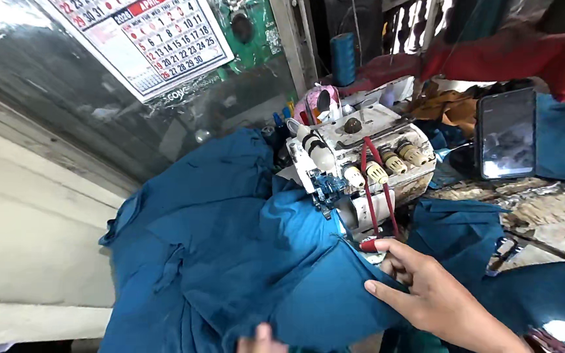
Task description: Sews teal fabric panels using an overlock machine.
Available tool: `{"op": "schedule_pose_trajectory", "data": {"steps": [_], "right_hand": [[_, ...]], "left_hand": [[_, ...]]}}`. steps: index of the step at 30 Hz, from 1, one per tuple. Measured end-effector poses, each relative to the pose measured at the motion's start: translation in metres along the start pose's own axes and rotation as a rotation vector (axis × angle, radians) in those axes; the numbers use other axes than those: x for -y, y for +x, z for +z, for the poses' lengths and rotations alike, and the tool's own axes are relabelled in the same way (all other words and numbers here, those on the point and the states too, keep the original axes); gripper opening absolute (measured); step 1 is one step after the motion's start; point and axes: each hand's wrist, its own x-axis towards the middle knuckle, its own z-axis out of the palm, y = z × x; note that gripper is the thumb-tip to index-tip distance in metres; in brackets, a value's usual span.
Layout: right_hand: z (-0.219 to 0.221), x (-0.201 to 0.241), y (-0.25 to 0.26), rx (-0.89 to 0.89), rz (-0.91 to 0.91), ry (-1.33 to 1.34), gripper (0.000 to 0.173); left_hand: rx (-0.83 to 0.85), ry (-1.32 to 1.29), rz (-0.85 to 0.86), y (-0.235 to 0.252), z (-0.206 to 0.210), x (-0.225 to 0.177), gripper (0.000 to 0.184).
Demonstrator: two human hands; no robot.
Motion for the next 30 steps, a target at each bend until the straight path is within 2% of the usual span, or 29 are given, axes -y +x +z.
{"op": "schedule_pose_trajectory", "data": {"steps": [2,4,7,11,13,15,17,19,21,22,23,24,27,28,30], "right_hand": [[0.008,-0.003,0.001,-0.088,-0.020,-0.086,0.054],[0.007,-0.007,-0.002,-0.165,-0.024,-0.142,0.054],[-0.001,-0.008,-0.004,-0.210,-0.049,-0.072,0.048],[0.001,-0.013,-0.007,-0.291,-0.174,-0.100,0.032],[0.006,-0.013,-0.013,-0.376,-0.250,-0.203,0.026],[0.013,0.000,-0.021,-0.438,-0.310,-0.180,0.023],[0.026,0.017,-0.032,-0.435,-0.297,-0.040,0.024],[0.044,0.020,-0.037,-0.378,-0.222,0.180,0.031],[0.055,0.020,-0.042,-0.207,-0.048,0.378,0.038],[0.057,0.016,-0.044,-0.136,0.020,0.425,0.032],[0.057,0.011,-0.044,-0.112,0.042,0.440,0.022],[0.056,0.007,-0.042,-0.126,0.024,0.431,0.019],[0.048,0.002,-0.025,-0.234,-0.104,0.246,0.024],[0.043,0.002,-0.017,-0.216,-0.114,0.177,0.025],[0.029,0.000,-0.003,-0.055,-0.074,0.205,0.029]], "left_hand": [[-0.038,0.169,-0.035,0.009,0.032,0.010,0.057],[-0.106,0.346,-0.050,0.011,0.055,0.005,0.065],[-0.084,0.483,0.041,0.016,0.043,-0.002,0.057],[-0.004,0.586,0.064,0.019,0.038,-0.022,0.042],[0.028,0.584,0.045,0.021,0.035,-0.022,0.032],[0.014,0.484,0.023,0.021,0.031,-0.017,0.023],[0.012,0.371,-0.015,0.022,0.024,-0.010,0.022],[0.011,0.360,-0.034,0.023,0.022,-0.004,0.028],[0.033,0.448,-0.025,0.025,0.029,-0.008,0.039],[0.051,0.484,-0.002,0.025,0.026,-0.007,0.043],[0.079,0.501,0.023,0.025,0.021,-0.005,0.045],[0.090,0.515,0.036,0.026,0.018,-0.003,0.045],[0.082,0.543,0.043,0.030,0.017,-0.002,0.044],[0.084,0.562,0.051,0.031,0.018,-0.003,0.041],[0.107,0.576,0.078,0.032,0.019,-0.006,0.035]]}}
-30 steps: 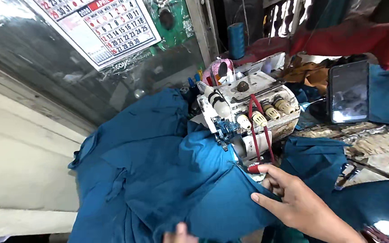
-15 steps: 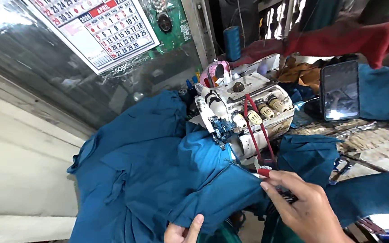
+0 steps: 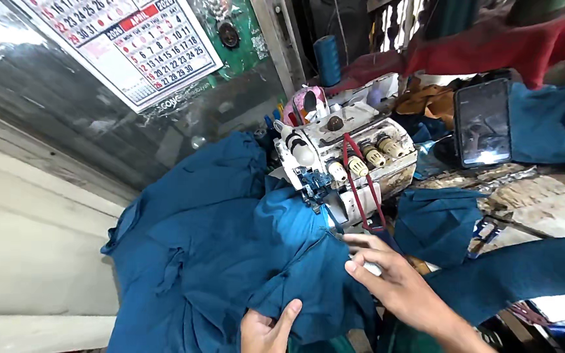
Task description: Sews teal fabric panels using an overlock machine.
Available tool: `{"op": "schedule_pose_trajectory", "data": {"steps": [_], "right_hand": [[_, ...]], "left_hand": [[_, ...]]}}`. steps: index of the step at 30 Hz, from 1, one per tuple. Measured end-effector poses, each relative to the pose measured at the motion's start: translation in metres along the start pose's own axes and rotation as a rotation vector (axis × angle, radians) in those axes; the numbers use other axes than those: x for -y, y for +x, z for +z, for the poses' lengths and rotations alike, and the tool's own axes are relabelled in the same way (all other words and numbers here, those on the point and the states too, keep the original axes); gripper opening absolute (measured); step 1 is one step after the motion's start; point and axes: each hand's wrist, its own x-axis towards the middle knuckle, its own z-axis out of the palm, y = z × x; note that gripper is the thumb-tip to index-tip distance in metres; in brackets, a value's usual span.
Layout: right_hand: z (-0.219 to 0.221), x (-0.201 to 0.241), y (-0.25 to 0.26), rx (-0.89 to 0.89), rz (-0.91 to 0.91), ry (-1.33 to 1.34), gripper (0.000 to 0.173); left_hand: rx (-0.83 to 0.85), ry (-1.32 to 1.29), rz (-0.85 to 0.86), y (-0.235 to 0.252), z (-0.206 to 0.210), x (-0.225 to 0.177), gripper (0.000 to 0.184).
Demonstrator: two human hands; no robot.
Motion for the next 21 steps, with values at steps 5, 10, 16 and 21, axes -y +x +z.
{"op": "schedule_pose_trajectory", "data": {"steps": [5,10,16,21], "right_hand": [[-0.009,0.015,-0.011,-0.014,-0.069,0.165,0.019],[-0.004,-0.007,-0.018,-0.136,-0.041,0.050,0.017],[-0.012,0.003,-0.025,-0.205,-0.062,-0.040,0.017],[-0.014,0.007,-0.019,-0.234,-0.057,-0.100,0.030]], "left_hand": [[0.018,-0.034,0.045,-0.006,-0.018,-0.014,0.023],[0.040,0.015,0.012,-0.005,-0.007,0.006,0.022],[-0.009,-0.060,-0.031,-0.004,-0.007,-0.021,0.018],[0.060,-0.041,-0.118,-0.020,0.026,-0.002,0.040]]}}
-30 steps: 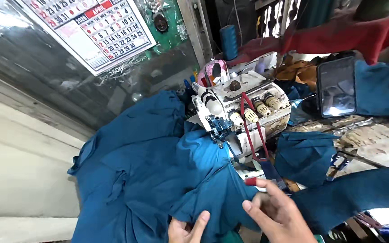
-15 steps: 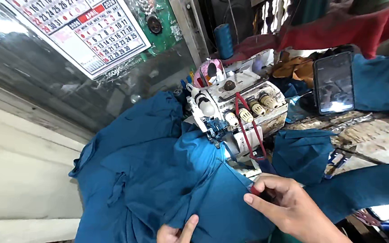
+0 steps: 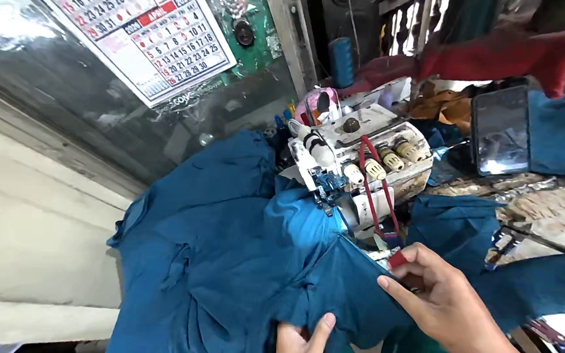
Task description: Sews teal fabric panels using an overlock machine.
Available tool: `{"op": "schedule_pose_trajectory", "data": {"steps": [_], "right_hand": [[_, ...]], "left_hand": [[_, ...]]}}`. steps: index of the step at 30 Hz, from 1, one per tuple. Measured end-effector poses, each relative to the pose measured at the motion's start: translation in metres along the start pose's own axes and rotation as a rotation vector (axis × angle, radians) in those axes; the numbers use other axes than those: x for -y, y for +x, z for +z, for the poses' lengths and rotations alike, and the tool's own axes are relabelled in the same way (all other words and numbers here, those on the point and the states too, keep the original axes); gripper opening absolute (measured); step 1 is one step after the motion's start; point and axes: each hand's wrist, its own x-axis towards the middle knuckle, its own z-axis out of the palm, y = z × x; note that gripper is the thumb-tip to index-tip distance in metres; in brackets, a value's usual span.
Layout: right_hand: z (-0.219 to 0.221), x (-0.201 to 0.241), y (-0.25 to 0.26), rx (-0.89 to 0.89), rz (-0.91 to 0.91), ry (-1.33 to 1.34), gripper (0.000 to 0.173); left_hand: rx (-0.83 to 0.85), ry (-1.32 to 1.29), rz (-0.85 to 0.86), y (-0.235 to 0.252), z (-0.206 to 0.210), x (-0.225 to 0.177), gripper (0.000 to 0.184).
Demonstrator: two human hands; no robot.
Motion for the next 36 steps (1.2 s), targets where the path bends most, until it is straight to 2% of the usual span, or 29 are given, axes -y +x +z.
{"op": "schedule_pose_trajectory", "data": {"steps": [2,5,9,11,12,14,15,16,18,20,22,24,26,27,30,33,36], "right_hand": [[-0.011,0.002,0.002,0.010,-0.021,-0.028,0.035],[-0.022,-0.005,0.012,0.040,-0.006,-0.070,0.031],[-0.002,0.016,0.030,0.133,0.039,0.105,0.030],[0.018,0.018,0.033,0.124,0.137,0.226,0.028],[0.028,0.019,0.032,0.106,0.220,0.320,0.028],[0.042,0.028,0.024,0.087,0.360,0.508,0.032],[0.047,0.031,0.017,0.073,0.372,0.565,0.036],[0.052,0.033,0.008,0.053,0.346,0.593,0.042],[0.056,0.038,-0.004,0.023,0.289,0.576,0.062],[0.059,0.041,-0.011,0.011,0.272,0.483,0.084],[0.067,0.027,-0.011,-0.017,0.235,0.251,0.092],[0.073,0.003,-0.010,-0.067,0.138,-0.066,0.085],[0.064,-0.011,-0.008,-0.077,0.055,-0.294,0.073],[0.057,-0.014,-0.008,-0.058,0.047,-0.344,0.067],[0.041,-0.013,-0.009,-0.062,0.022,-0.265,0.053],[0.051,0.009,-0.018,-0.151,-0.051,-0.109,0.033],[0.079,0.005,-0.026,-0.102,0.001,-0.117,0.049]], "left_hand": [[-0.023,0.002,0.020,-0.002,0.003,0.001,0.042],[0.017,0.069,0.077,0.003,-0.002,-0.003,0.037],[-0.003,0.237,0.192,0.036,-0.035,-0.047,0.038],[-0.049,0.138,0.301,0.063,-0.059,-0.058,0.029],[-0.072,0.041,0.331,0.074,-0.062,-0.058,0.029],[0.010,-0.017,0.276,0.084,-0.057,-0.049,0.055],[0.055,0.008,0.220,0.082,-0.051,-0.041,0.069],[0.072,0.045,0.189,0.078,-0.046,-0.035,0.073],[0.039,0.077,0.224,0.075,-0.048,-0.035,0.068],[-0.019,-0.028,0.250,0.068,-0.050,-0.038,0.064],[0.007,-0.059,0.189,0.055,-0.043,-0.022,0.076],[0.045,0.047,0.125,0.042,-0.030,-0.012,0.065],[0.040,0.102,0.166,0.039,-0.034,-0.017,0.051],[0.035,0.102,0.203,0.039,-0.042,-0.024,0.050],[0.060,0.073,0.288,0.044,-0.054,-0.036,0.056],[0.168,0.015,0.261,0.039,-0.049,-0.035,0.056],[0.219,-0.058,0.229,0.035,-0.045,-0.035,0.054]]}}
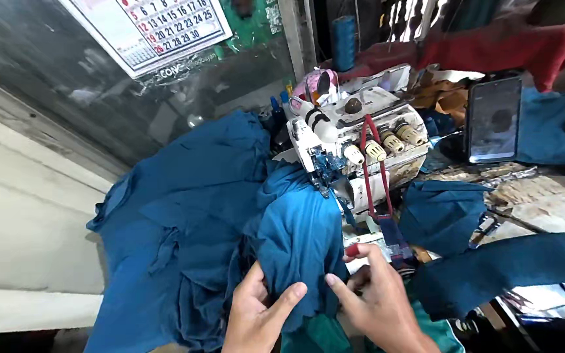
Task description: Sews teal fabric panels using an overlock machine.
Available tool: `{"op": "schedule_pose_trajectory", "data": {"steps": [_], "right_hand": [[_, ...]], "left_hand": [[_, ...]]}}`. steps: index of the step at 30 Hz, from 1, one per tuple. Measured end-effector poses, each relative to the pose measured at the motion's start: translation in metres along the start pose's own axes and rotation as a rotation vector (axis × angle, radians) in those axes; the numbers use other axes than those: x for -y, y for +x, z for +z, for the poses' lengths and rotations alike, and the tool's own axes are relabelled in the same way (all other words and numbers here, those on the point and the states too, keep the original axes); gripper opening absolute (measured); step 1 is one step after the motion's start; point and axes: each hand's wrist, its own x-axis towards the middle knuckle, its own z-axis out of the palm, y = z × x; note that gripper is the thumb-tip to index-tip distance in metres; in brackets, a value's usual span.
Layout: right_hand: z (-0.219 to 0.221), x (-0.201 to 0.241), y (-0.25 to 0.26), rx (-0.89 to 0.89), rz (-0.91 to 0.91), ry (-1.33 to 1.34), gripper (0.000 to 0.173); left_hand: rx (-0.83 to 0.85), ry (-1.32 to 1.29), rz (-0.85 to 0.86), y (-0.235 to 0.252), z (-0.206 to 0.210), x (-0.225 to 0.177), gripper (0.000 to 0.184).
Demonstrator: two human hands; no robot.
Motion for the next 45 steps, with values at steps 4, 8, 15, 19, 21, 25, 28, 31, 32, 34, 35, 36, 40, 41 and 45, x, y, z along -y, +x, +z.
{"op": "schedule_pose_trajectory", "data": {"steps": [4,8,15,19,21,25,28,31,32,34,35,36,40,41,45], "right_hand": [[0.011,-0.001,0.014,0.019,0.095,0.101,0.068],[-0.008,0.001,0.022,0.292,0.317,0.391,0.077],[-0.036,-0.021,-0.003,0.178,0.135,-0.068,0.043],[-0.043,-0.011,0.002,0.168,0.008,0.002,0.041],[-0.047,-0.008,0.003,0.221,0.075,0.241,0.043],[-0.047,-0.016,-0.005,0.250,0.147,0.290,0.045],[-0.044,-0.022,-0.009,0.222,0.125,0.259,0.042],[-0.043,-0.017,-0.006,0.243,0.148,0.302,0.044],[-0.042,-0.017,-0.005,0.264,0.173,0.292,0.047],[-0.041,-0.018,-0.004,0.251,0.164,0.266,0.047],[-0.040,-0.019,-0.004,0.224,0.141,0.257,0.046],[-0.040,-0.019,-0.003,0.199,0.126,0.257,0.046],[-0.042,-0.022,-0.001,0.164,0.123,0.256,0.046],[-0.043,-0.022,-0.001,0.159,0.118,0.244,0.047],[-0.051,-0.020,-0.007,0.123,0.071,0.176,0.051]], "left_hand": [[0.019,-0.041,-0.020,0.000,-0.007,-0.011,0.058],[-0.034,0.019,-0.024,0.002,-0.021,-0.006,0.057],[-0.087,0.134,-0.062,0.003,-0.026,0.017,0.047],[-0.048,0.127,-0.038,0.000,-0.023,0.008,0.048],[-0.054,0.188,-0.058,0.002,-0.030,0.019,0.045],[-0.067,0.243,-0.078,0.004,-0.036,0.028,0.040],[-0.047,0.239,-0.099,0.005,-0.034,0.036,0.037],[-0.025,0.224,-0.087,0.007,-0.032,0.038,0.038],[-0.019,0.225,-0.076,0.008,-0.031,0.038,0.038],[-0.014,0.243,-0.047,0.007,-0.030,0.037,0.037],[-0.015,0.252,-0.043,0.008,-0.030,0.035,0.037],[-0.019,0.259,-0.046,0.008,-0.029,0.034,0.038],[-0.061,0.283,-0.089,0.008,-0.029,0.035,0.040],[-0.059,0.285,-0.084,0.008,-0.029,0.034,0.040],[-0.034,0.258,-0.057,0.007,-0.032,0.034,0.038]]}}
